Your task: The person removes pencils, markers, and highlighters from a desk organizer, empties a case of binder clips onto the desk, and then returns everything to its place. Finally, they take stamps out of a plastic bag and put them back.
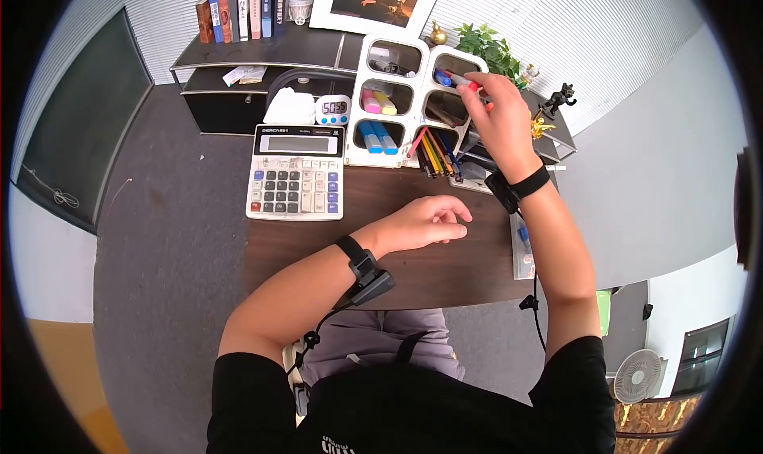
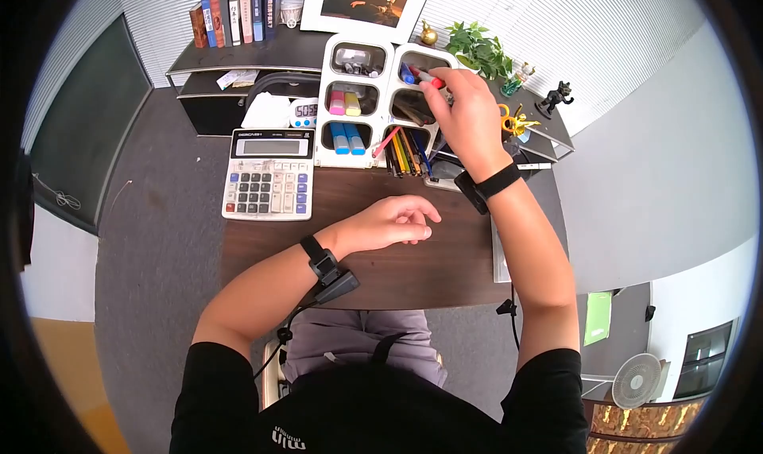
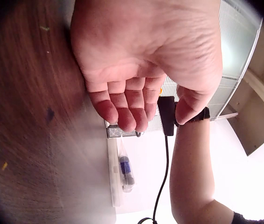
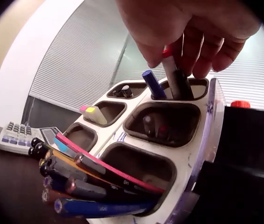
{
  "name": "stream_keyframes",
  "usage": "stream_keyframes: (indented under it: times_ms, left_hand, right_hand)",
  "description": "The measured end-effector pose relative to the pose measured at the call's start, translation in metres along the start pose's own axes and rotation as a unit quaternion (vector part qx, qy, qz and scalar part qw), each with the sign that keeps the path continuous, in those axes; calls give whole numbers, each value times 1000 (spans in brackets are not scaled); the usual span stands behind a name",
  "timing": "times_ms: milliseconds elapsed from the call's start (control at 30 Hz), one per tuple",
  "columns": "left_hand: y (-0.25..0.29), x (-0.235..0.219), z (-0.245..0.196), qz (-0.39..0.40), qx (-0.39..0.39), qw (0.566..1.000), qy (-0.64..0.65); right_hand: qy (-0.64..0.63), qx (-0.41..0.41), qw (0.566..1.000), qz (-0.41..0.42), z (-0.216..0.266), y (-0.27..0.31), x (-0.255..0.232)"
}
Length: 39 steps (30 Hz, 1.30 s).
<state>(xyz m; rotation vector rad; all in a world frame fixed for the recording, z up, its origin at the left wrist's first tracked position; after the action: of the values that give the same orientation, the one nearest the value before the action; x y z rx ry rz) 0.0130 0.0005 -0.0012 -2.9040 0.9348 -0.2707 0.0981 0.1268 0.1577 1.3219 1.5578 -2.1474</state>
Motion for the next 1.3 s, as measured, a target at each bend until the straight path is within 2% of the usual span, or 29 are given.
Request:
stream_keyframes:
  times_ms: [100,167,300,400,567,667,767,900,967,1033,1067,1100,1133,1167,1200,1233,1300]
  left_hand:
    - [-1,0,2,1,4,1000,3]
    - [-1,0,3,3,7,1000,7]
    - [-2,0,4,0,4,1000,22]
    - [-3,0,2,4,4,1000,13]
    - [0,-1,-1,4,-5,1000,13]
    - [0,-2,-2,1,-9,1000,21]
    - [0,-2,-3,0,-11,1000,24]
    - [1,-3,-2,7,6,999,36]
    - [1,-3,-3,4,6,999,34]
    - [1,-2,-3,1,7,999,34]
    - [0,-2,-3,-8,30,998,60]
    - [1,-3,-3,-19,52,995,85]
    - [2,-4,-7,-22,54,994,88]
    - [5,-3,-15,-25,60,995,79]
    - [6,-3,-19,-23,61,995,71]
    - [0,-9,-3,9,20,998,50]
    - [4,-2,-12,-26,4,999,31]
  right_hand:
    - [-9,-30,999,31,-1,1,7]
    - [35,-76,996,-30,11,4,4]
    - [5,-107,993,-40,42,-4,-7]
    - [-6,-183,983,25,59,-18,9]
    - [27,-206,977,51,66,-40,50]
    - [83,-164,972,150,62,-46,62]
    - [99,-149,969,167,62,-48,62]
    - [73,-151,972,163,58,-45,51]
    - [0,-172,981,91,57,-38,36]
    - [-49,-108,992,32,69,-17,-1]
    - [-85,-83,993,-25,72,0,-18]
    - [-146,55,987,-39,76,25,-33]
    - [-269,137,952,-41,67,58,-39]
    - [-386,185,901,-71,67,87,-45]
    - [-401,274,872,-60,65,122,-50]
    - [-465,307,825,-90,61,155,-43]
    - [-559,385,720,-147,61,212,-28]
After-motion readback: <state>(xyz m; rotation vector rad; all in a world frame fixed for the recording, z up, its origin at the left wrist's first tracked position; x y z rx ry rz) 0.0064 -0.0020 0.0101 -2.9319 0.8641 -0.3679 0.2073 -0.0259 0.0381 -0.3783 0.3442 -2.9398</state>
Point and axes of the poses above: each hand's wrist, its own y-axis away from the middle knuckle, its own x-axis out of the palm, z = x × y, the point moved 3 cm from there along -y, towards the middle knuckle, and after that the axes turned 4 degrees about z, right-handed, at the moved point
